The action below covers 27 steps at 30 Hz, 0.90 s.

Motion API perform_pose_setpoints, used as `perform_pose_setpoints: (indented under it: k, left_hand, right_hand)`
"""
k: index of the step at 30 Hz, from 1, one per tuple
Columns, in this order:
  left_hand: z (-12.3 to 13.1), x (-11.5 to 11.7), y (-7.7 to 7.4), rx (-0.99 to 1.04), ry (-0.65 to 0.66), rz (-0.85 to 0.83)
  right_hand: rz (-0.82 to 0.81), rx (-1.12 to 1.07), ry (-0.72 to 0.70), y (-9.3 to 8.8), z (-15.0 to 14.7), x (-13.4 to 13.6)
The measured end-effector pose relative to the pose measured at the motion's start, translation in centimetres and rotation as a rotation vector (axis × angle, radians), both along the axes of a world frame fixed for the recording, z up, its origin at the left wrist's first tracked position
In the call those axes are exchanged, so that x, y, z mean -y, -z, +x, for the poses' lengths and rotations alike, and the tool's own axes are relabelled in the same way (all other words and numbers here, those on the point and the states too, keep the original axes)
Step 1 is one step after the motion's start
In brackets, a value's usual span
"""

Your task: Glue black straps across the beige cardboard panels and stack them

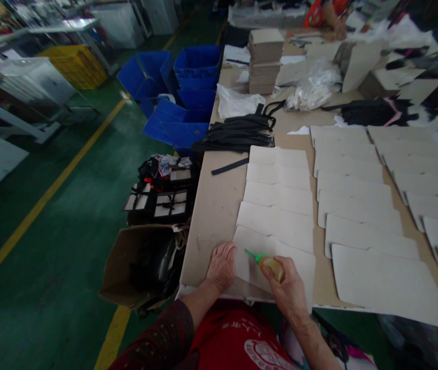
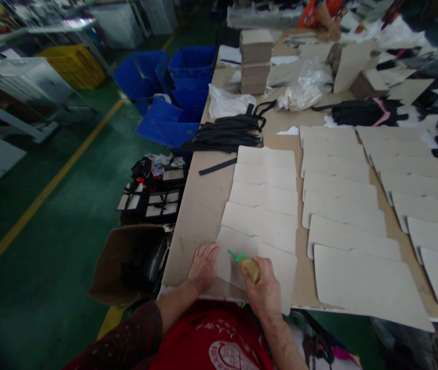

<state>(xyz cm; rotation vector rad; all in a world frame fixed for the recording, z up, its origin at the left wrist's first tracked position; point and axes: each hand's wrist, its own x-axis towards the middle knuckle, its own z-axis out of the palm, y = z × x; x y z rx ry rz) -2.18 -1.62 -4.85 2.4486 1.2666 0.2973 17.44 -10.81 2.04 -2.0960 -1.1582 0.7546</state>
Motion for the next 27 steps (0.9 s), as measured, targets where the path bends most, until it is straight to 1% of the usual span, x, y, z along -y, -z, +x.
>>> perform_pose_setpoints:
  k: [3,6,11,14,17,20,22,24,27]
  left_hand:
    - [0.0,-0.1,0.1,0.000,-0.004,0.001]
    - [0.0,-0.1,0.1,0.001,-0.006,0.000]
    - [0.1,-0.1,-0.1,0.007,-0.008,-0.004]
    - [0.1,0.0,0.0,0.015,-0.012,-0.002]
    - [0.0,0.0,0.3,0.032,-0.014,0.007]
    - [-0.1,-0.1,0.6,0.057,-0.012,0.027]
    - [-0.3,-0.1,0.6,0.077,-0.007,0.048]
    - [-0.4,-0.4,0.4,0.097,-0.003,0.072]
    - [-0.2,-1.8,-0.1,0.116,0.002,0.108]
  right_hand:
    - [-0.013,0.081,-0.037,-0.5,0.5,0.2]
    - [-0.035,0.108,-0.063,-0.9,1.0,0.7]
    - [-0.079,0.024,-0.070,-1.0,0.9,0.9]
    - [-0.063,-0.068,-0.025,-0.5,0.4,0.6]
    - [-0.057,-0.239,0.104,0.4,-0.2,0.1]
    - [0.020,-0.511,0.363,1.0,-0.3,-0.3]
    - [0.100,-0.669,0.545,0.8,0.2,-0.5]
    - [0.160,-0.741,0.656,0.3,1.3,-0.5]
    - [0.204,-0.695,0.722,-0.4,3.7,0.0]
